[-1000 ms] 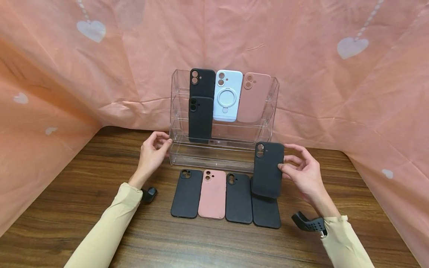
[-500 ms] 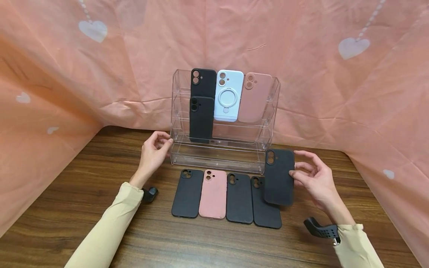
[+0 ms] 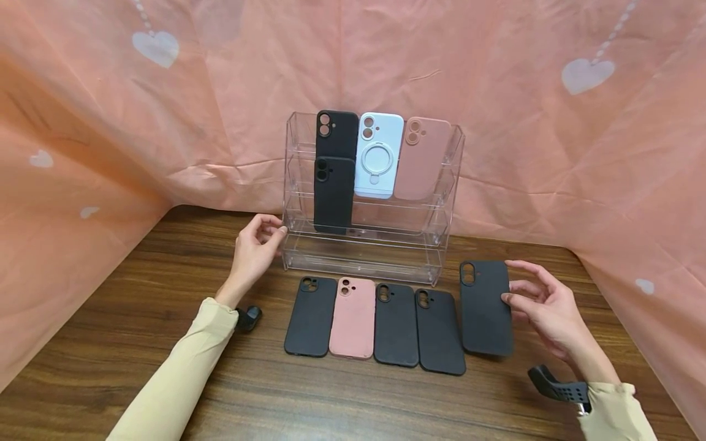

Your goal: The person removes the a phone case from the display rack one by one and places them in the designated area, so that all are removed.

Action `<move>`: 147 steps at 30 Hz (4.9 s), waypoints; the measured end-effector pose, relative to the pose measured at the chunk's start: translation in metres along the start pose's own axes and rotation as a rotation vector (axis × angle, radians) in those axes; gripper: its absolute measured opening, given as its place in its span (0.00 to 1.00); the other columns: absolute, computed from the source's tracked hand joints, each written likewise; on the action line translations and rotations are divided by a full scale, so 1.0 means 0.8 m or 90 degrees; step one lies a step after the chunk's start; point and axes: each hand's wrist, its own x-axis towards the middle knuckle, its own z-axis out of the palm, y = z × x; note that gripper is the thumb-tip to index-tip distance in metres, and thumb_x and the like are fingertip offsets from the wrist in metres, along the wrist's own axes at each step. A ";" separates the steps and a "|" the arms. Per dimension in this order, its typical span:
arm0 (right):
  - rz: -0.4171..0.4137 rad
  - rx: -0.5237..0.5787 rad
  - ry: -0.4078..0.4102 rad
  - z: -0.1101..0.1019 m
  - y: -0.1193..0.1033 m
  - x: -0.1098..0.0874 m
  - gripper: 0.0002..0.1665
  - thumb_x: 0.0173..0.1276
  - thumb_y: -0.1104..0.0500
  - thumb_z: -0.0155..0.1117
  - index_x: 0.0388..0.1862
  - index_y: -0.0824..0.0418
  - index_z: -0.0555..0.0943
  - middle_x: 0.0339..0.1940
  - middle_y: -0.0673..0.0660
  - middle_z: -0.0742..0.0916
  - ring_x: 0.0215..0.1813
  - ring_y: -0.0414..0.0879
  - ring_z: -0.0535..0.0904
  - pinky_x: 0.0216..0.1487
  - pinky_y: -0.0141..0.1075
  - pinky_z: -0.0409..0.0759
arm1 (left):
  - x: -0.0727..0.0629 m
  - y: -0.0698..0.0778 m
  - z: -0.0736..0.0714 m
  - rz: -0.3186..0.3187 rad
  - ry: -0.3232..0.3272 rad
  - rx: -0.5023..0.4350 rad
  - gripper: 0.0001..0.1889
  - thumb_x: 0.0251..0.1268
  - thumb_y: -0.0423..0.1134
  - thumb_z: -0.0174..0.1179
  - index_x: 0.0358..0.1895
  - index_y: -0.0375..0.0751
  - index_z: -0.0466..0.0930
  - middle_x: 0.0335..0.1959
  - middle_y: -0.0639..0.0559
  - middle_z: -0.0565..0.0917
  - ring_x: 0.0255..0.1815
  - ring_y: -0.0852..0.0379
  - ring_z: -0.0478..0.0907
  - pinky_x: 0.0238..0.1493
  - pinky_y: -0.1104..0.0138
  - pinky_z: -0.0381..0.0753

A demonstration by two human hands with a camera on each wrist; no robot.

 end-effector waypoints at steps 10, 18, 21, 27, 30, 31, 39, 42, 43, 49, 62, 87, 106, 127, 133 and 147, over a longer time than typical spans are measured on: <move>0.025 -0.005 -0.011 -0.015 0.011 -0.012 0.39 0.71 0.84 0.47 0.71 0.52 0.74 0.45 0.52 0.92 0.42 0.41 0.90 0.36 0.36 0.90 | 0.000 0.001 0.000 -0.007 -0.004 0.001 0.08 0.71 0.39 0.64 0.47 0.40 0.81 0.35 0.40 0.86 0.28 0.44 0.84 0.25 0.71 0.84; 0.102 -0.167 0.004 -0.018 0.013 -0.019 0.34 0.73 0.76 0.56 0.71 0.49 0.74 0.44 0.45 0.90 0.44 0.36 0.89 0.35 0.35 0.89 | -0.001 0.001 -0.003 0.000 -0.002 0.007 0.07 0.69 0.38 0.65 0.46 0.40 0.81 0.34 0.43 0.85 0.28 0.44 0.84 0.24 0.68 0.85; 0.121 -0.236 0.002 -0.018 0.015 -0.021 0.33 0.73 0.73 0.58 0.71 0.47 0.75 0.44 0.42 0.90 0.44 0.35 0.88 0.35 0.35 0.89 | -0.001 0.001 -0.003 -0.002 -0.005 0.006 0.07 0.70 0.38 0.65 0.46 0.41 0.80 0.34 0.43 0.85 0.28 0.43 0.84 0.24 0.67 0.85; 0.147 -0.397 0.009 -0.012 0.018 -0.022 0.30 0.73 0.68 0.63 0.70 0.48 0.75 0.41 0.37 0.89 0.40 0.34 0.88 0.33 0.36 0.89 | -0.001 0.000 -0.002 -0.003 -0.009 0.005 0.07 0.70 0.38 0.64 0.46 0.41 0.80 0.33 0.43 0.85 0.28 0.37 0.85 0.23 0.67 0.84; 0.175 -0.455 0.006 -0.007 0.020 -0.020 0.31 0.73 0.65 0.65 0.72 0.52 0.72 0.40 0.39 0.89 0.38 0.35 0.87 0.32 0.37 0.88 | -0.001 0.000 -0.002 -0.002 -0.006 0.008 0.07 0.70 0.38 0.65 0.46 0.41 0.80 0.33 0.43 0.85 0.28 0.41 0.84 0.23 0.67 0.85; 0.184 -0.470 0.005 -0.006 0.020 -0.020 0.32 0.72 0.63 0.66 0.73 0.55 0.71 0.40 0.40 0.89 0.38 0.35 0.87 0.32 0.38 0.88 | -0.001 0.000 -0.002 -0.002 -0.005 0.010 0.07 0.70 0.39 0.65 0.46 0.42 0.80 0.33 0.44 0.85 0.27 0.43 0.84 0.24 0.67 0.85; 0.211 -0.509 -0.009 0.003 0.021 -0.017 0.37 0.72 0.59 0.68 0.74 0.69 0.65 0.42 0.51 0.87 0.38 0.35 0.86 0.32 0.40 0.88 | -0.001 -0.001 -0.001 0.004 -0.006 0.016 0.08 0.70 0.39 0.64 0.46 0.42 0.80 0.34 0.44 0.85 0.24 0.54 0.82 0.24 0.67 0.84; 0.212 -0.516 -0.012 0.005 0.019 -0.017 0.37 0.72 0.59 0.68 0.73 0.70 0.66 0.42 0.52 0.86 0.37 0.35 0.86 0.31 0.40 0.88 | 0.000 0.000 -0.001 0.005 -0.005 0.015 0.08 0.70 0.39 0.64 0.46 0.41 0.80 0.34 0.44 0.86 0.24 0.56 0.82 0.24 0.68 0.84; 0.212 -0.521 -0.013 0.006 0.018 -0.017 0.37 0.72 0.59 0.68 0.73 0.70 0.66 0.42 0.52 0.85 0.37 0.35 0.86 0.31 0.40 0.88 | 0.000 0.001 -0.001 0.004 -0.004 0.016 0.08 0.70 0.39 0.64 0.46 0.41 0.80 0.34 0.44 0.86 0.24 0.56 0.82 0.24 0.68 0.84; 0.218 -0.580 -0.015 0.011 0.015 -0.018 0.36 0.72 0.58 0.68 0.74 0.68 0.67 0.44 0.59 0.84 0.34 0.33 0.84 0.30 0.37 0.87 | -0.001 0.002 -0.001 0.002 -0.005 0.015 0.08 0.70 0.39 0.64 0.46 0.41 0.80 0.34 0.44 0.85 0.24 0.57 0.81 0.24 0.69 0.85; 0.216 -0.636 -0.021 0.018 0.016 -0.015 0.32 0.70 0.57 0.70 0.70 0.65 0.73 0.39 0.55 0.83 0.31 0.33 0.83 0.28 0.36 0.87 | -0.002 0.002 -0.003 0.002 -0.001 0.012 0.07 0.70 0.38 0.64 0.46 0.40 0.81 0.34 0.42 0.85 0.26 0.51 0.82 0.24 0.70 0.84; -0.032 -0.647 0.101 0.024 0.005 0.016 0.25 0.70 0.60 0.70 0.64 0.64 0.78 0.37 0.40 0.86 0.30 0.32 0.83 0.25 0.30 0.83 | 0.000 -0.001 -0.002 0.007 0.001 0.009 0.07 0.70 0.38 0.65 0.45 0.41 0.81 0.33 0.44 0.85 0.24 0.58 0.81 0.24 0.69 0.84; -0.188 -0.532 0.180 0.066 -0.012 0.065 0.31 0.64 0.72 0.71 0.67 0.61 0.78 0.44 0.31 0.85 0.40 0.23 0.83 0.32 0.20 0.83 | -0.001 -0.002 -0.002 0.005 0.000 0.014 0.07 0.70 0.38 0.64 0.46 0.41 0.81 0.34 0.43 0.85 0.22 0.59 0.81 0.24 0.69 0.84; -0.232 -0.426 0.129 0.125 -0.038 0.115 0.30 0.64 0.74 0.68 0.66 0.66 0.77 0.45 0.47 0.88 0.41 0.35 0.88 0.35 0.28 0.88 | -0.001 -0.001 -0.001 0.004 0.002 0.011 0.08 0.70 0.38 0.64 0.47 0.41 0.81 0.35 0.41 0.86 0.26 0.46 0.84 0.24 0.70 0.84; -0.233 -0.418 0.124 0.137 -0.040 0.128 0.30 0.66 0.72 0.69 0.67 0.63 0.78 0.46 0.50 0.87 0.44 0.33 0.86 0.40 0.24 0.86 | -0.002 -0.002 -0.002 0.001 -0.001 0.008 0.08 0.70 0.38 0.64 0.47 0.40 0.80 0.35 0.41 0.85 0.29 0.39 0.85 0.24 0.70 0.84; -0.238 -0.436 0.106 0.165 -0.046 0.164 0.29 0.67 0.68 0.69 0.67 0.64 0.77 0.47 0.64 0.87 0.44 0.31 0.84 0.44 0.20 0.83 | 0.001 0.000 -0.001 -0.002 -0.005 0.010 0.08 0.71 0.38 0.64 0.47 0.40 0.80 0.35 0.41 0.85 0.29 0.41 0.84 0.24 0.71 0.83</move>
